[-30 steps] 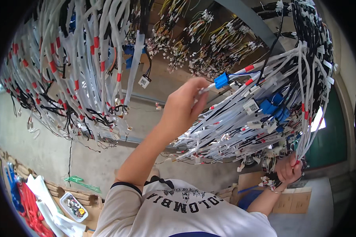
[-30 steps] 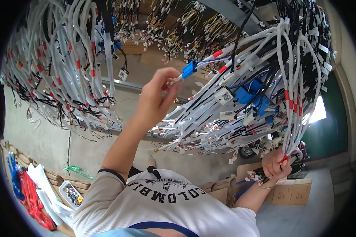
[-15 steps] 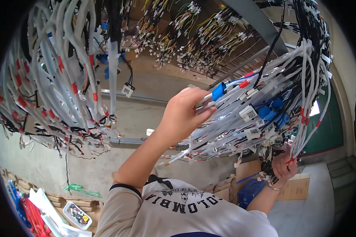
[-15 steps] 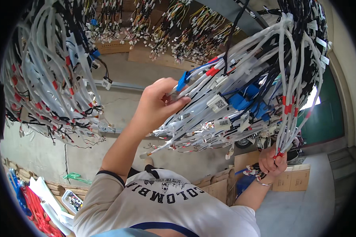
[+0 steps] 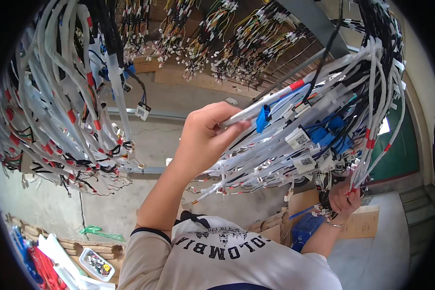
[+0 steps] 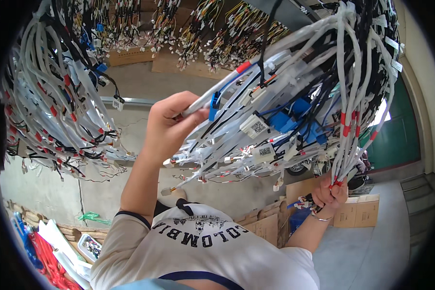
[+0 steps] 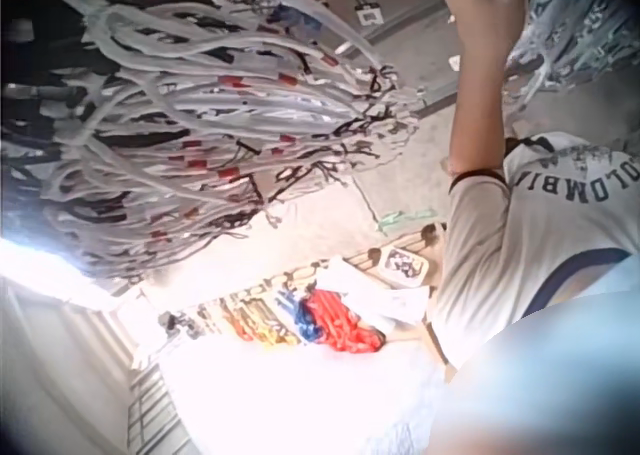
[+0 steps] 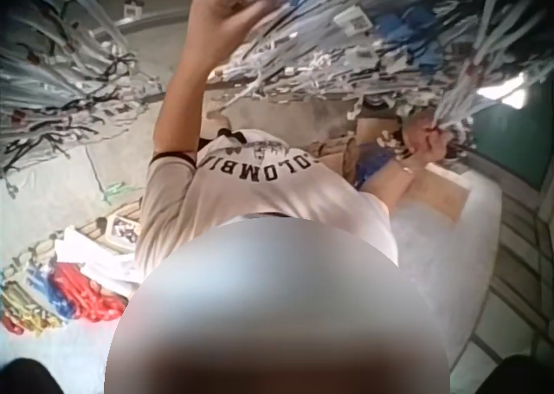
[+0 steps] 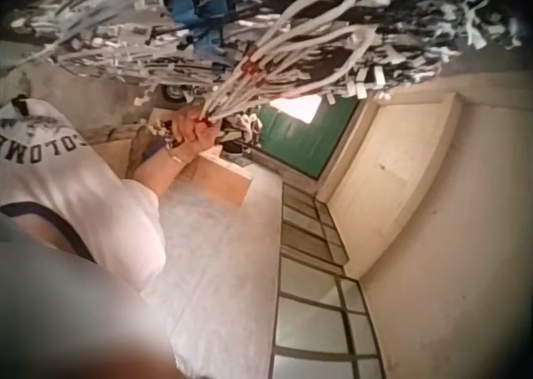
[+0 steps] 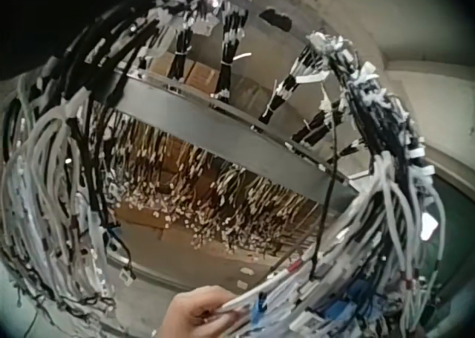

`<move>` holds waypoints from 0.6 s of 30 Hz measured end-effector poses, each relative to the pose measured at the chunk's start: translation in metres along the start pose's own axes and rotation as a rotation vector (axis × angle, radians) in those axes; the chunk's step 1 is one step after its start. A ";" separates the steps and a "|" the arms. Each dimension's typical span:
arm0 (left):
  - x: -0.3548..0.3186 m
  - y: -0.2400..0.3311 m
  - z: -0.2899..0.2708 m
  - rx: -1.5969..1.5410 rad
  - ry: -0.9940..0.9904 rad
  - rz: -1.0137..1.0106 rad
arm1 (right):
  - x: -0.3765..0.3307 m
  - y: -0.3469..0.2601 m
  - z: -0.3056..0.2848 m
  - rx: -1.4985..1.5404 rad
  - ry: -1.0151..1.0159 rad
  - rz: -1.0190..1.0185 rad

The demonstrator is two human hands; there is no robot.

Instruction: Apply electrical tape to bundles of wires and organize wire harnesses on a storage rack.

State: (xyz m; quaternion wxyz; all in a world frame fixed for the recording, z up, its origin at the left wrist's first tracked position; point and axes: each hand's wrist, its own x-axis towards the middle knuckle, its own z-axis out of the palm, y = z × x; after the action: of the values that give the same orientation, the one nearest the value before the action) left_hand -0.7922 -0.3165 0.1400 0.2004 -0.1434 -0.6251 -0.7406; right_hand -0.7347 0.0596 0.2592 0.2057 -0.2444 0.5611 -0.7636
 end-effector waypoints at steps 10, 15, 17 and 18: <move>-0.030 0.051 -0.001 0.797 0.409 0.273 | 0.012 0.018 -0.007 0.010 -0.048 -0.048; -0.052 0.094 0.012 1.081 0.515 0.309 | 0.014 0.030 -0.010 0.135 -0.021 -0.025; -0.058 0.105 0.020 1.121 0.576 0.370 | 0.018 0.037 -0.013 0.152 -0.006 0.003; -0.064 0.114 0.027 1.151 0.605 0.396 | 0.021 0.040 -0.013 0.162 0.005 0.013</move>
State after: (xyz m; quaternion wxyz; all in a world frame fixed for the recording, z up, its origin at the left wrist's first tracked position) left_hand -0.6833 -0.2983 0.2140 0.5427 0.0876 -0.7981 -0.2467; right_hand -0.7572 0.0457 0.2204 0.2280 -0.2214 0.4997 -0.8058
